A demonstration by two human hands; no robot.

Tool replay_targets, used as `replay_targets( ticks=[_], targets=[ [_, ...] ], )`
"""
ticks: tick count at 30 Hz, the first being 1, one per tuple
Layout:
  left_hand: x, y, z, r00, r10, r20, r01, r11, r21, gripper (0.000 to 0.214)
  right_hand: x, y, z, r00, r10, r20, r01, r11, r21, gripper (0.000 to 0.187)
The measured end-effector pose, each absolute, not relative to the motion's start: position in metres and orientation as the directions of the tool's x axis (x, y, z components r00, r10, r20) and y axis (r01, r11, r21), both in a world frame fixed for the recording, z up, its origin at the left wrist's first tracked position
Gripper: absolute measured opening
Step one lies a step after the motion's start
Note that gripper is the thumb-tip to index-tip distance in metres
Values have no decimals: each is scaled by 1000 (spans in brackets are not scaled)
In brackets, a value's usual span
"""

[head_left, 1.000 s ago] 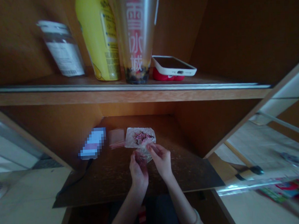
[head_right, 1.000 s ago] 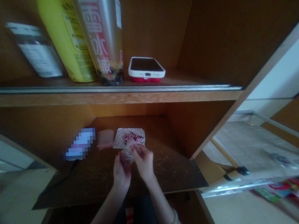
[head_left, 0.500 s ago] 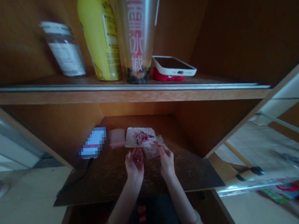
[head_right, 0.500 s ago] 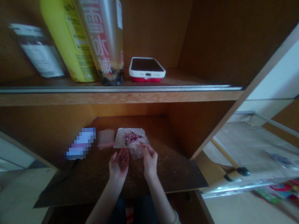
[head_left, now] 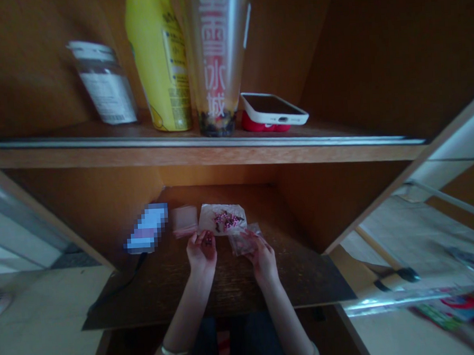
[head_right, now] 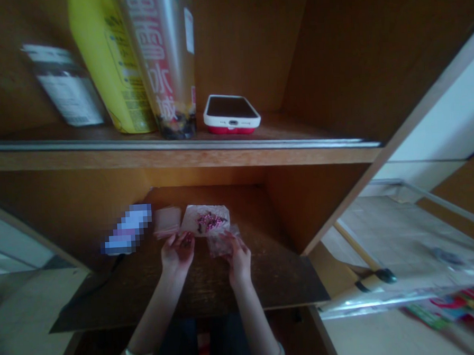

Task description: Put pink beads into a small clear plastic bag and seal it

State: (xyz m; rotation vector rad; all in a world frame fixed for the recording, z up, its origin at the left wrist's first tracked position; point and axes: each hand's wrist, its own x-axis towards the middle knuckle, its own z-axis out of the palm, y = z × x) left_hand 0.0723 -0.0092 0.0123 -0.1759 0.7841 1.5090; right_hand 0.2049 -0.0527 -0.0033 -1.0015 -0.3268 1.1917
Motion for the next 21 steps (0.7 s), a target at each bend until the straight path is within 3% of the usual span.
replay_targets(
  ticks=[21],
  targets=[
    [73,5,21,-126,848,-515,-919,96,383,28,207,-53,-4,361,882,-302,-679,27,-733,21]
  ],
)
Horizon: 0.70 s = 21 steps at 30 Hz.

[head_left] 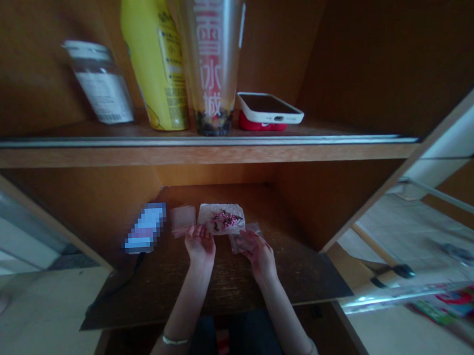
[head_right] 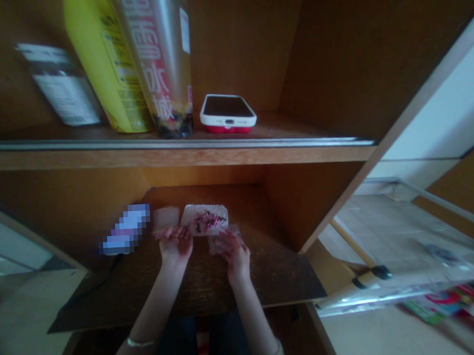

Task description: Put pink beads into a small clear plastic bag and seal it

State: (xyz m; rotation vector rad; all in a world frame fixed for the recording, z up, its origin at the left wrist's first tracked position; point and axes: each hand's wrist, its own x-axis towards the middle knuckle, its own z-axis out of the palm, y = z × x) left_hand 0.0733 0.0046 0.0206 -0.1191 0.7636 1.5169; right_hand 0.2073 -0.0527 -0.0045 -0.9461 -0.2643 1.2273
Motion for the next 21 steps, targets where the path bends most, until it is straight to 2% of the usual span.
replay_targets(
  ticks=[4,8,13,16,21],
  targets=[
    [77,3,22,-149,827,-542,-904,108,414,31,207,-52,-6,356,880,-313,-679,13,-734,22],
    [83,-4,18,-178,838,-515,-855,128,503,27,207,-52,-7,361,888,-285,-667,32,-745,23],
    [94,-19,6,-28,923,-383,-779,220,587,21,204,-51,-5,390,894,-220,-629,85,-772,23],
    [102,-27,-1,47,918,-393,-767,285,575,18,200,-51,-2,427,893,-143,-575,146,-805,21],
    [111,-32,-11,75,924,-376,-804,279,525,13,191,-55,-3,425,905,-2,-391,182,-902,28]
  ],
)
